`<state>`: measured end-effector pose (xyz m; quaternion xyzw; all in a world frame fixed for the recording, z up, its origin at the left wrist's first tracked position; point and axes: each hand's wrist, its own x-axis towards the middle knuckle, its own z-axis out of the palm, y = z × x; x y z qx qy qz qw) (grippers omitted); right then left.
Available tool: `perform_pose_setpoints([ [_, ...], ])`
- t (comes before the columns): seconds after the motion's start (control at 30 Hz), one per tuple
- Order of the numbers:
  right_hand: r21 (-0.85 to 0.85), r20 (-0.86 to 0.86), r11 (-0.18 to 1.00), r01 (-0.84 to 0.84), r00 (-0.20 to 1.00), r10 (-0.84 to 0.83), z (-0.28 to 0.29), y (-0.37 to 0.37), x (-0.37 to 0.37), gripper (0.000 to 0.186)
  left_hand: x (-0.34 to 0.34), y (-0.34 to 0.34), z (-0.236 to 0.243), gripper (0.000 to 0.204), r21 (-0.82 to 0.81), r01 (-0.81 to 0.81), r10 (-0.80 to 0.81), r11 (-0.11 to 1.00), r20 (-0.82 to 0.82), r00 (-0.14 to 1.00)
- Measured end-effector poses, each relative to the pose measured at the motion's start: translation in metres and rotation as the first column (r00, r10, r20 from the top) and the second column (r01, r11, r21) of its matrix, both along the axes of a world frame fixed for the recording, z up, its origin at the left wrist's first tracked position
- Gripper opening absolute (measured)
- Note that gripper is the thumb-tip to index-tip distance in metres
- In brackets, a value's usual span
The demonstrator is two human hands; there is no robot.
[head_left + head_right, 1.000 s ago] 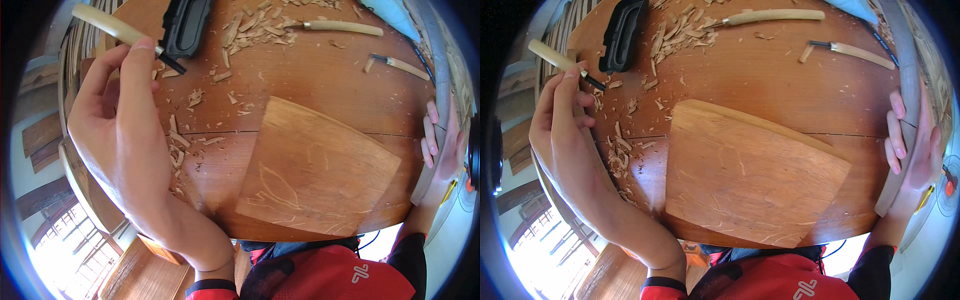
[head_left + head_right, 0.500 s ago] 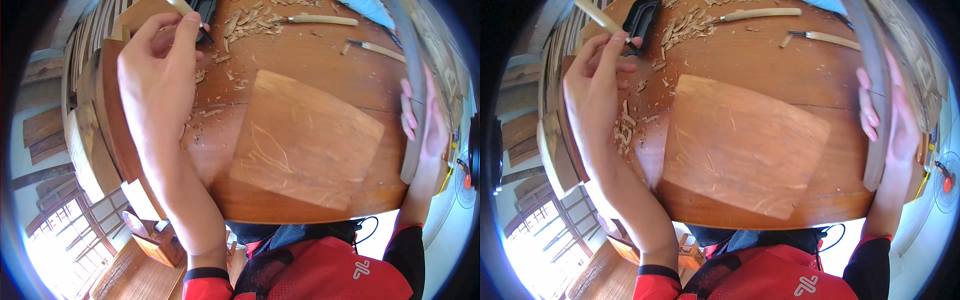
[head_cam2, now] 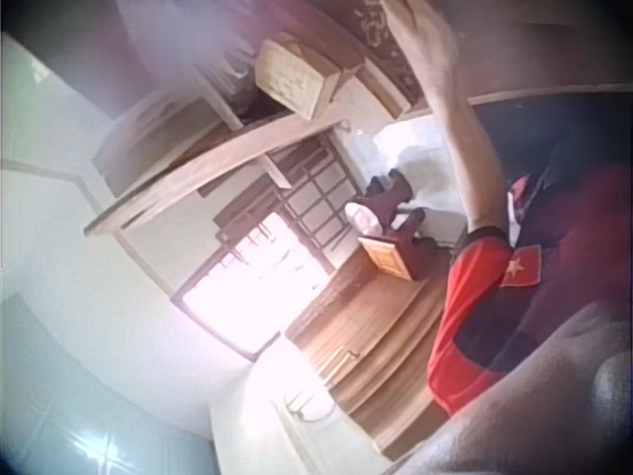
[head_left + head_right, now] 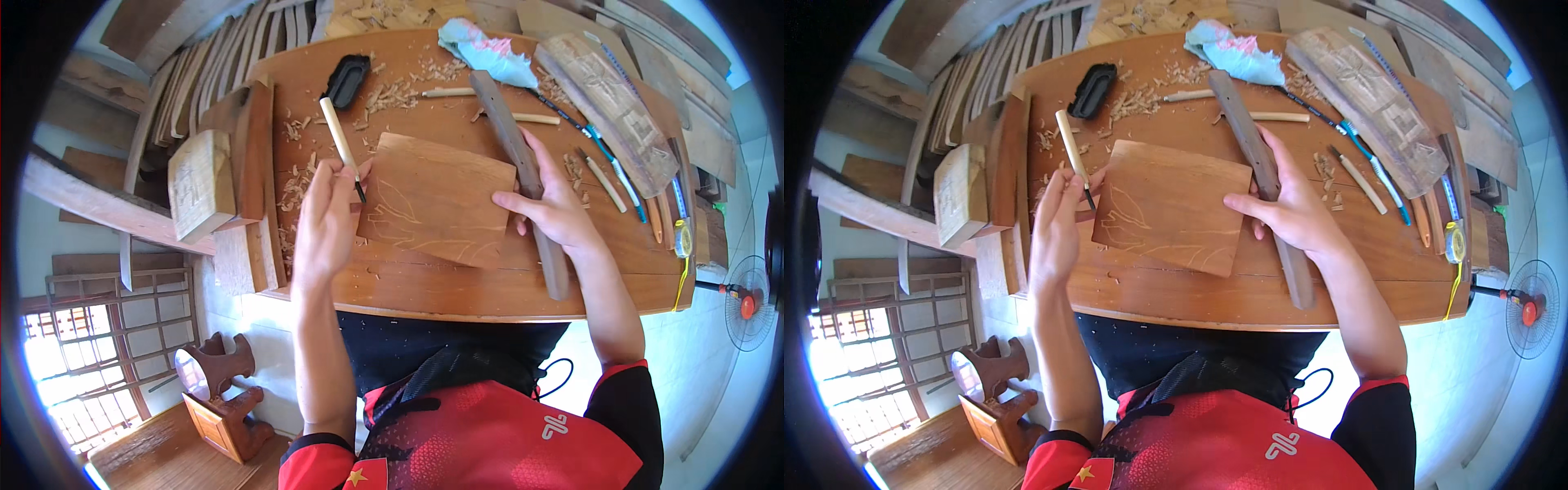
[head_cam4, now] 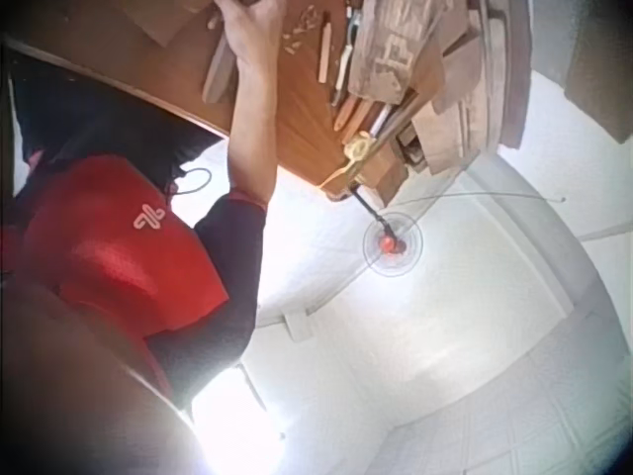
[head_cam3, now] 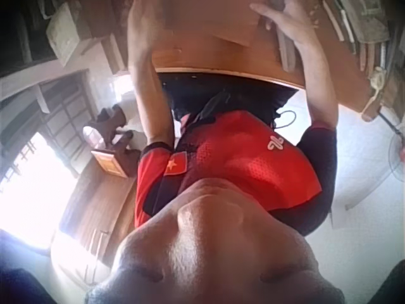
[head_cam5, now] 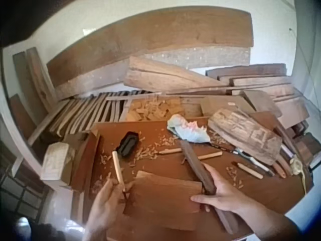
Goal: Wood carving using a chisel and a wooden mallet on a piece of wood.
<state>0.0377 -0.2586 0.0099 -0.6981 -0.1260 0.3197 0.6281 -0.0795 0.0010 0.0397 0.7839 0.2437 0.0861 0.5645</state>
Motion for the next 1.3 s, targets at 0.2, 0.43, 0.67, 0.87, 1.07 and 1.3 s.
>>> perform_pose_setpoints([
  [0.2,0.396,0.218,0.911,0.113,0.953,-0.212,0.036,-0.001,-0.002,0.097,-0.033,-0.048,0.031,0.021,0.078,-0.094,0.042,0.993,0.500,0.865],
  [0.43,0.556,0.438,0.830,-0.045,0.865,-0.246,0.177,-0.010,-0.021,0.091,-0.064,-0.053,0.105,0.019,-0.141,0.170,0.031,0.975,0.848,0.529],
  [0.67,0.660,0.538,0.725,-0.195,0.797,-0.275,0.264,-0.014,-0.065,0.091,-0.105,-0.090,0.168,0.020,-0.119,0.250,0.089,0.961,0.988,0.127],
  [0.87,0.691,0.577,0.677,-0.251,0.757,-0.307,0.295,-0.027,-0.101,0.086,-0.137,-0.102,0.191,0.024,-0.002,0.229,-0.005,0.973,1.000,0.030],
  [1.07,0.752,0.496,0.625,-0.209,0.805,-0.327,0.292,-0.041,-0.126,0.084,-0.175,-0.120,0.195,0.028,-0.046,0.235,0.023,0.971,0.995,0.099],
  [1.3,0.765,0.462,0.605,-0.221,0.843,-0.276,0.284,-0.053,-0.137,0.082,-0.199,-0.149,0.190,0.028,-0.127,0.231,0.101,0.965,0.988,0.118],
])
